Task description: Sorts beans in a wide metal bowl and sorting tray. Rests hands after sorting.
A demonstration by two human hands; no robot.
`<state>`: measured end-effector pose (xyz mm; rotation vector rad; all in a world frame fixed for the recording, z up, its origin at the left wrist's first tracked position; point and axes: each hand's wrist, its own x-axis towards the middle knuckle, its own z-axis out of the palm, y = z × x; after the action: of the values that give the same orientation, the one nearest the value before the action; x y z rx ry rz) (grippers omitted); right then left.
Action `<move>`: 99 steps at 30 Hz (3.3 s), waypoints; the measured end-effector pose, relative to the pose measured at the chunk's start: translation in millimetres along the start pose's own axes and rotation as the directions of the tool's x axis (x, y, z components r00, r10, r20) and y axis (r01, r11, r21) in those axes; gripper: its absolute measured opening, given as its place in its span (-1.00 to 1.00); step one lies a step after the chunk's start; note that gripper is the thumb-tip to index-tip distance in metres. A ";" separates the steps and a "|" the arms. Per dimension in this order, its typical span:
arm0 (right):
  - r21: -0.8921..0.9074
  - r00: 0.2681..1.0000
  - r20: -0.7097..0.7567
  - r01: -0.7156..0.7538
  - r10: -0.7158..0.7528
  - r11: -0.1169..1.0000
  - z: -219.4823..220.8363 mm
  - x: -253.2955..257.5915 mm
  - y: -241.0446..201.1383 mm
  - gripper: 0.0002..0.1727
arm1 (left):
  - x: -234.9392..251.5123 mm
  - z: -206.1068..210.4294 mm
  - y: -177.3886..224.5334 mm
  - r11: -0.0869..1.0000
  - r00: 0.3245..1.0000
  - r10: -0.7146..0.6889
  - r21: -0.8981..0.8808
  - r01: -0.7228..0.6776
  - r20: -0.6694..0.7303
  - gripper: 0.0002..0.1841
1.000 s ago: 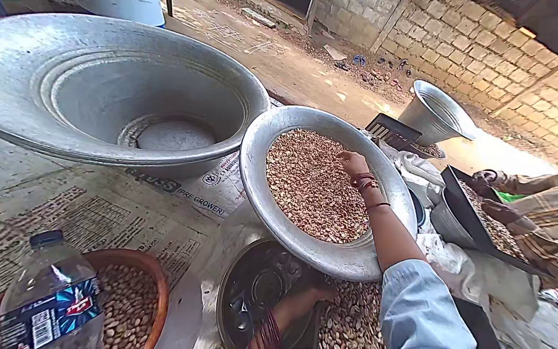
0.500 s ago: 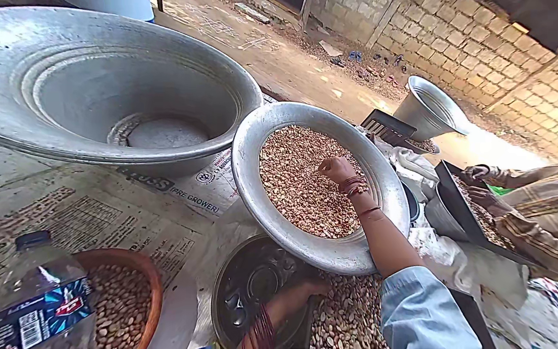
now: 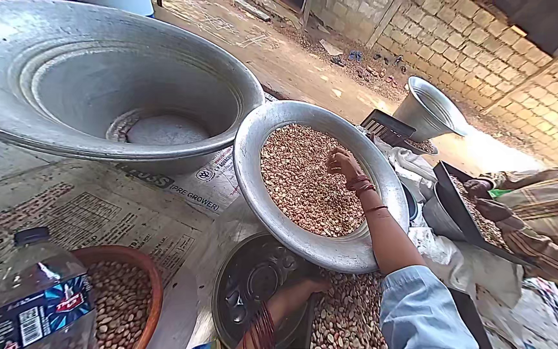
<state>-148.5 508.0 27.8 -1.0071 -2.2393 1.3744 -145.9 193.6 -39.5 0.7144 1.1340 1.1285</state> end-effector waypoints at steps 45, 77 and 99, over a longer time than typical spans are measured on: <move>-0.010 0.536 0.843 -0.058 0.039 0.998 82.9 -21.7 -36.3 -0.67 | 3.7 -0.2 -7.2 0.999 0.999 -0.027 0.017 0.028 -0.024 -0.71; -0.399 1.000 -0.009 0.005 -0.010 0.917 60.6 -3.9 -8.5 -0.71 | 1.0 1.5 -8.6 0.998 0.998 0.055 -0.039 -0.056 -0.032 -0.80; -0.763 0.995 0.102 0.068 0.016 0.643 14.9 16.8 -9.2 -0.76 | 4.5 0.0 -9.9 0.998 0.999 0.045 -0.046 -0.045 -0.011 -0.69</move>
<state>-172.7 507.8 27.2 -1.1341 -2.9766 0.3844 -142.6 194.8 -49.8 0.7020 1.1020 1.1936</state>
